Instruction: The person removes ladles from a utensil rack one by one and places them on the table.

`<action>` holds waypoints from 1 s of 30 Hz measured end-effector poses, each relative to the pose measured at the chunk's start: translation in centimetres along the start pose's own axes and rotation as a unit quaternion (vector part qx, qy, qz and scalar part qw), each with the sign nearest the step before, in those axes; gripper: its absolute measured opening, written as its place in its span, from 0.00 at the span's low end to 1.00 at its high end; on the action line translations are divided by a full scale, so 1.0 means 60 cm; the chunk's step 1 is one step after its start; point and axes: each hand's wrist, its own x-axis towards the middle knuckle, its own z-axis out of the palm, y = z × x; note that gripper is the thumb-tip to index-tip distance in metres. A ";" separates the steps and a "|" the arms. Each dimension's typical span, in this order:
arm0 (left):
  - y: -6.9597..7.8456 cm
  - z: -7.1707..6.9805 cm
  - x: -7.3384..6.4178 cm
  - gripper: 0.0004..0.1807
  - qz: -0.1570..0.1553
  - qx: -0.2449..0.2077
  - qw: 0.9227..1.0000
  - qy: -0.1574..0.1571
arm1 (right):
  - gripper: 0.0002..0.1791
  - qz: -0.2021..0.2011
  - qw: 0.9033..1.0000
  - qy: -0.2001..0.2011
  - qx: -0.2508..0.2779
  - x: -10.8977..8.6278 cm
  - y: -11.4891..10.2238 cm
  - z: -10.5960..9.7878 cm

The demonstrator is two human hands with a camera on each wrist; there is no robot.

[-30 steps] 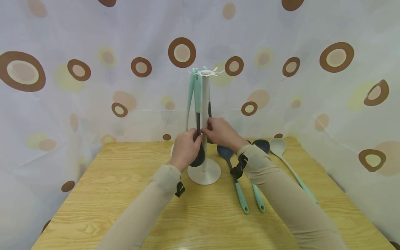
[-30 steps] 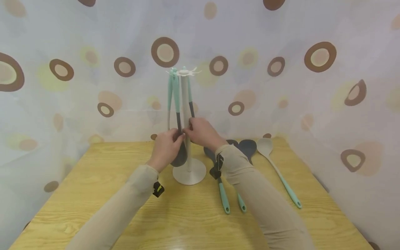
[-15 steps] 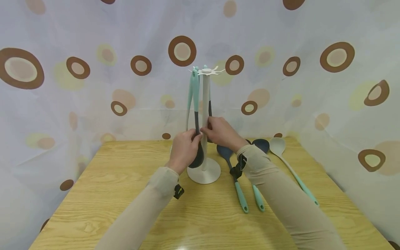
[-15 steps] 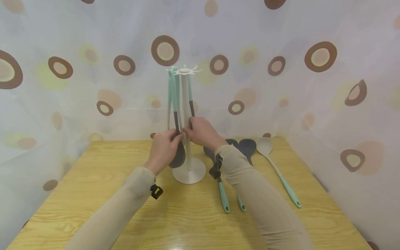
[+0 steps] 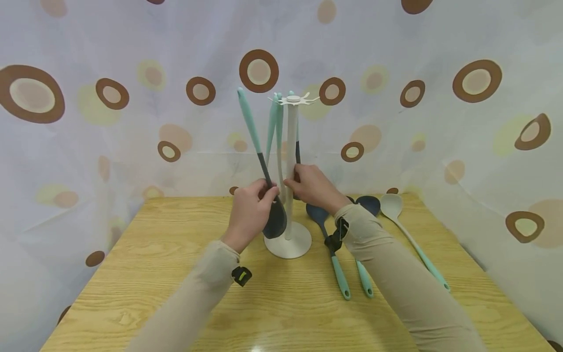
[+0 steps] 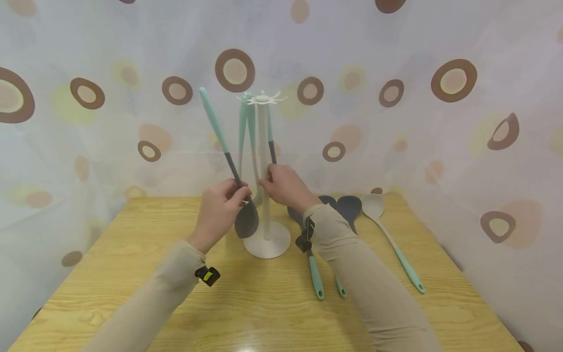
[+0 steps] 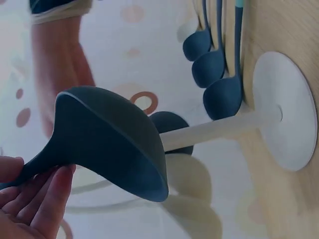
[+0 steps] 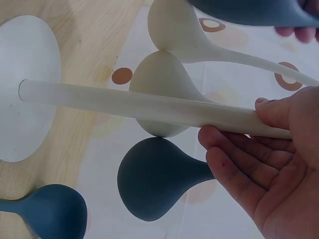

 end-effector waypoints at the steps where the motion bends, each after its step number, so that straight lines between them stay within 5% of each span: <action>1: 0.002 -0.008 -0.001 0.09 0.001 -0.006 1.000 -0.002 | 0.14 0.000 1.000 -0.001 0.001 0.000 0.000 0.000; 10: 0.006 -0.102 -0.009 0.08 0.024 -0.002 0.999 -0.033 | 0.15 -0.008 1.000 -0.006 0.007 0.001 0.001 0.005; 19: -0.033 -0.166 -0.014 0.03 -0.002 0.052 0.996 -0.077 | 0.17 0.004 1.000 -0.014 0.018 0.000 0.000 -0.002; 25: -0.082 -0.172 -0.024 0.02 0.029 0.105 0.984 -0.144 | 0.17 0.001 1.000 -0.014 0.019 0.002 -0.001 -0.001; 30: -0.124 -0.173 -0.038 0.03 0.076 0.205 0.962 -0.166 | 0.17 -0.002 1.000 -0.014 0.026 -0.002 0.000 0.000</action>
